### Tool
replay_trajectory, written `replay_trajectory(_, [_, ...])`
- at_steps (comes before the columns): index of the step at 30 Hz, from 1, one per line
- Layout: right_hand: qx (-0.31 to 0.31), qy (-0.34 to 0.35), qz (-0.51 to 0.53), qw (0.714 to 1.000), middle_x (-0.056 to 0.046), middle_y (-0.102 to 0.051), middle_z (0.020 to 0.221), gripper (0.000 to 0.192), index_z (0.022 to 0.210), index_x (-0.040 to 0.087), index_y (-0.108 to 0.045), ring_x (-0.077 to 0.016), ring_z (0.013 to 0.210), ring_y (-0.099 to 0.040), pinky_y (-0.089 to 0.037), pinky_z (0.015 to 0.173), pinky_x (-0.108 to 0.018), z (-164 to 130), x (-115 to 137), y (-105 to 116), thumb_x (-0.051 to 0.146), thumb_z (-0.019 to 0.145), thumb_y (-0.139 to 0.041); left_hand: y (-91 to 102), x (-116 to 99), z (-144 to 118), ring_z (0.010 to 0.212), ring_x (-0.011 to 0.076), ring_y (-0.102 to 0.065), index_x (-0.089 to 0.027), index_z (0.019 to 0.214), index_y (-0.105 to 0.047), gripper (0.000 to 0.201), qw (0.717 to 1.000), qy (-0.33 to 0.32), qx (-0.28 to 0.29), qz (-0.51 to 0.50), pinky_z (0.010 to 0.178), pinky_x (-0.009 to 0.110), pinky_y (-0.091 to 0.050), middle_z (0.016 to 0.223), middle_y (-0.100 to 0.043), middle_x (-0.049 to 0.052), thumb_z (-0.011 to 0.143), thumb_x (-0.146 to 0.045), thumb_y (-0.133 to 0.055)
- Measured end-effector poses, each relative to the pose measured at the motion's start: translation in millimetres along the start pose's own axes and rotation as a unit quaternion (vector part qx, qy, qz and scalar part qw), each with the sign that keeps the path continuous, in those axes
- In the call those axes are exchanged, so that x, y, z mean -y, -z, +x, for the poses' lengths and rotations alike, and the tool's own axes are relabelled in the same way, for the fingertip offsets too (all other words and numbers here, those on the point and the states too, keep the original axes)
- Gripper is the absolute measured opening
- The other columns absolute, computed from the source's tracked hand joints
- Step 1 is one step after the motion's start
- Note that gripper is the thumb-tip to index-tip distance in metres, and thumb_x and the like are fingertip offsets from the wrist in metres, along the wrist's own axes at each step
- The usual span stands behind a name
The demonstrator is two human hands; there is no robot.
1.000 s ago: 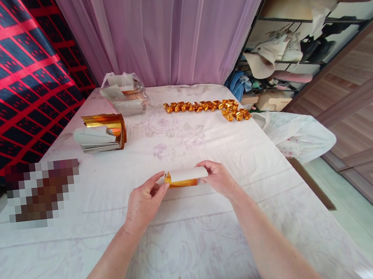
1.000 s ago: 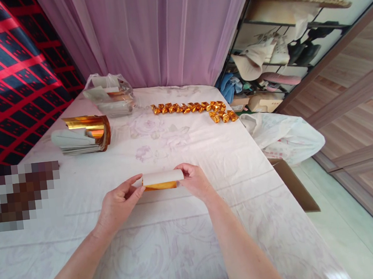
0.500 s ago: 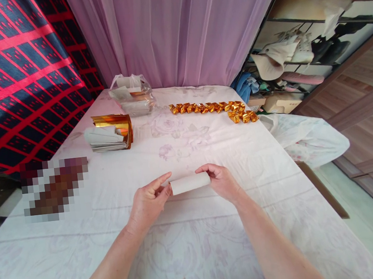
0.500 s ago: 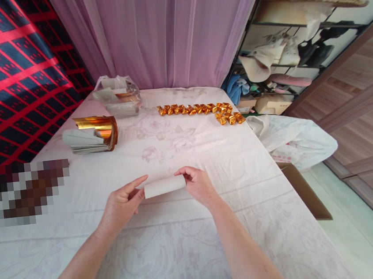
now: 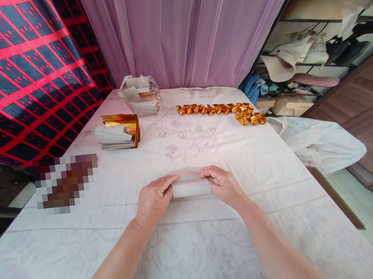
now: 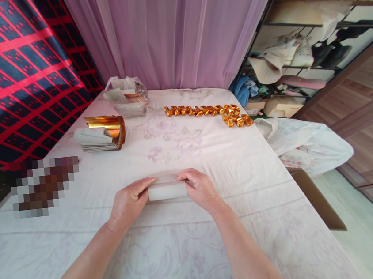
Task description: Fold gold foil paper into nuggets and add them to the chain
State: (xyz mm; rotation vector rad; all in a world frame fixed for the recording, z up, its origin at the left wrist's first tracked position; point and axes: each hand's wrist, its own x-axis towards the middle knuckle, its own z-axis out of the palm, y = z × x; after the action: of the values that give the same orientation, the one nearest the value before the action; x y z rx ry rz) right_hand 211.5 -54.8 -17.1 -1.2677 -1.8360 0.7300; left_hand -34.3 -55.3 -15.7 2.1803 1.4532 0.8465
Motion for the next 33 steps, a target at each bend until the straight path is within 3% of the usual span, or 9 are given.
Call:
replay_trajectory(6, [0.029,0.065,-0.093,0.993,-0.004,-0.073,0.102,0.034,0.092,0.024,-0.07,-0.0173,0.097,-0.068,-0.056,0.089,-0.035,-2,-9,2,0.002,0.078,-0.048,0.7,8,0,0.105,0.0263,-0.066,-0.028,0.118,-0.071,0.046,0.99,-0.086,0.023,0.112,0.089,0.046,-0.052,0.108,-0.077,0.001,0.08,-0.005,-0.056])
replay_trajectory(17, [0.079,0.138,-0.255,0.954,-0.007,-0.061,0.134,0.052,0.125,0.026,-0.066,-0.023,0.125,-0.054,-0.049,0.106,-0.046,-29,1,3,0.003,0.082,-0.048,9.3,0,-6,0.098,0.024,-0.058,-0.028,0.118,-0.07,0.049,0.98,-0.083,0.086,0.16,0.09,0.044,-0.047,0.103,-0.069,0.004,0.079,-0.005,-0.053])
replay_trajectory(25, [0.109,0.158,-0.275,0.942,-0.006,-0.063,0.132,0.052,0.121,0.024,-0.068,-0.0226,0.126,-0.053,-0.048,0.106,-0.044,-30,4,3,0.0,0.079,-0.048,24.7,2,-4,0.131,0.0295,-0.046,-0.032,0.128,-0.064,0.054,0.966,-0.114,0.178,0.147,0.103,0.051,-0.039,0.142,-0.055,0.005,0.08,-0.009,-0.055])
replay_trajectory(29, [0.113,0.152,-0.272,0.943,-0.005,-0.063,0.133,0.054,0.12,0.025,-0.069,-0.0222,0.127,-0.053,-0.048,0.106,-0.043,-29,4,4,-0.001,0.078,-0.047,26.5,7,-6,0.133,0.0279,-0.047,-0.039,0.128,-0.063,0.051,0.955,-0.147,0.23,0.12,0.108,0.052,-0.032,0.142,-0.058,-0.002,0.084,-0.014,-0.057])
replay_trajectory(33, [0.105,0.153,-0.268,0.946,-0.006,-0.064,0.132,0.055,0.122,0.024,-0.067,-0.0228,0.126,-0.053,-0.047,0.107,-0.044,-32,4,3,0.0,0.077,-0.047,25.5,8,-6,0.131,0.0266,-0.05,-0.039,0.124,-0.066,0.039,0.953,-0.144,0.245,0.109,0.109,0.05,-0.03,0.14,-0.06,-0.003,0.089,-0.022,-0.06])
